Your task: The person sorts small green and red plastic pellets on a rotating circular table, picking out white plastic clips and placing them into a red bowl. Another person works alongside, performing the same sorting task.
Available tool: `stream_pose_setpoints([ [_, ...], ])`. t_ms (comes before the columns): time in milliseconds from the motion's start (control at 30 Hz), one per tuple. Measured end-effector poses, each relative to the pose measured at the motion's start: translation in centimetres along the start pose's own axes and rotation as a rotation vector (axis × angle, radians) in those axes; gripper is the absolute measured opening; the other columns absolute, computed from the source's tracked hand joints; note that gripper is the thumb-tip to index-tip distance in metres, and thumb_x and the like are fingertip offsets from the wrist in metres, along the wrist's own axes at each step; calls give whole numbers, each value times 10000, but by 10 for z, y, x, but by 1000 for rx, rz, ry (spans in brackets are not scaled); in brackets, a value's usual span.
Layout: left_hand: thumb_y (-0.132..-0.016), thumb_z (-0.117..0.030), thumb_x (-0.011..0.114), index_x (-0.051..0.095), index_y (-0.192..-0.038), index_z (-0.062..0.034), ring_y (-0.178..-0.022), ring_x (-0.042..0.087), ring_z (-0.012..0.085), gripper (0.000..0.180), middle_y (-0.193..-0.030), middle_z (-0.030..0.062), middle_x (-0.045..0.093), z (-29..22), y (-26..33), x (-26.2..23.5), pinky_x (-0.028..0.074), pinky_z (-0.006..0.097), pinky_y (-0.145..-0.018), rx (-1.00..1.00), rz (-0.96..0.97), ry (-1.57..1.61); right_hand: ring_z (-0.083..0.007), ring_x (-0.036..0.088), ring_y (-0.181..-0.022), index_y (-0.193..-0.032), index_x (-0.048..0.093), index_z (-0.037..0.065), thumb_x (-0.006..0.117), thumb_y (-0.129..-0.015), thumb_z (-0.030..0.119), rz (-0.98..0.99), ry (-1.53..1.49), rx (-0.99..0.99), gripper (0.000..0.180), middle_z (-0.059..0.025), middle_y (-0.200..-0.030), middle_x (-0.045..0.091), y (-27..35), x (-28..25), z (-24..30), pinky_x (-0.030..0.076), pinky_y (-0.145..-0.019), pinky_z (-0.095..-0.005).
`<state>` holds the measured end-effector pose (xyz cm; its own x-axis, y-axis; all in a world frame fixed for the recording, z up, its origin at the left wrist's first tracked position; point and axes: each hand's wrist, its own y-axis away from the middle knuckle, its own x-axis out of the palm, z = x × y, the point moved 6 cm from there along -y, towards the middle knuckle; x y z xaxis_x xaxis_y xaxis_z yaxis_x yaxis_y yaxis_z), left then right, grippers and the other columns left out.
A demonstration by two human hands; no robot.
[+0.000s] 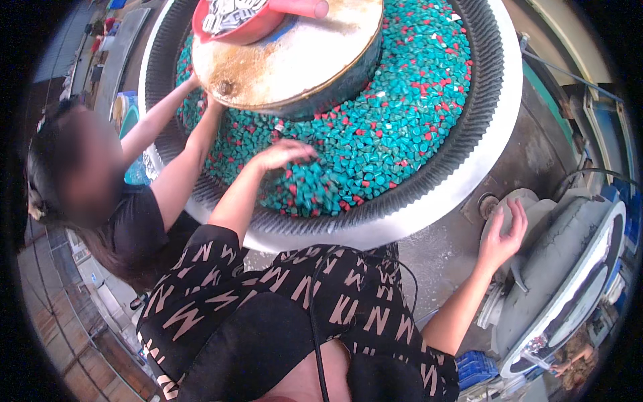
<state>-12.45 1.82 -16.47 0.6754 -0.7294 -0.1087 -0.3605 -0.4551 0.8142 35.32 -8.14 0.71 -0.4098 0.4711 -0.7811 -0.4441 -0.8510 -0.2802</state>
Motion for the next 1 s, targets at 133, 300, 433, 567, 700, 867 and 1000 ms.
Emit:
stream_pose_setpoints([
  [133,-832,-438,479,575,-1235,-102,-1161,521,338,533,-1218,139,587,66,-67,-60,414,409,-960,-152,-658,-185,-284,554,-1076,-1042,631,16,606,-845,77,-14,53,77,207,-149,-1117,595,11,-8,-32,415,-943,-392],
  [300,-853,-472,442,487,-1302,-20,-1207,485,258,639,-1320,153,508,45,-152,-21,336,373,-1039,-26,-327,60,-289,558,-1049,-1042,630,14,610,-837,68,8,114,145,212,-150,-1093,597,38,-8,-64,418,-931,-386],
  [433,-922,-357,402,572,-1219,-41,-1066,587,203,466,-1186,79,612,20,-184,17,445,352,-952,74,-47,715,-283,555,-1043,-1021,618,7,611,-829,70,56,93,236,202,-148,-1076,596,48,2,-72,419,-914,-372],
  [567,-889,-307,461,572,-1218,-45,-1060,585,194,435,-1155,80,623,-14,-194,20,437,330,-953,279,95,348,-295,553,-1053,-1015,613,6,611,-820,57,108,25,149,202,-159,-1088,591,32,25,-62,410,-928,-385],
  [700,-827,-256,566,629,-1141,-74,-993,610,201,368,-1047,92,663,-118,-98,59,457,326,-898,379,582,-247,-307,548,-1074,-1007,616,7,599,-818,47,152,47,113,194,-166,-1107,587,10,34,-39,405,-941,-397],
  [867,-826,-155,529,642,-892,-38,-920,600,374,176,-989,217,625,-238,-168,-6,482,443,-815,544,-624,-584,-304,549,-1074,-1005,622,11,599,-820,51,139,79,103,190,-168,-1116,585,4,24,-36,406,-938,-392],
  [1000,-890,-426,453,420,-1329,-47,-1254,422,344,581,-1401,219,364,-219,-250,-27,384,433,-1017,191,-744,-447,-294,552,-1072,-995,630,12,606,-822,62,159,143,149,182,-169,-1115,588,25,9,-49,414,-930,-387],
])
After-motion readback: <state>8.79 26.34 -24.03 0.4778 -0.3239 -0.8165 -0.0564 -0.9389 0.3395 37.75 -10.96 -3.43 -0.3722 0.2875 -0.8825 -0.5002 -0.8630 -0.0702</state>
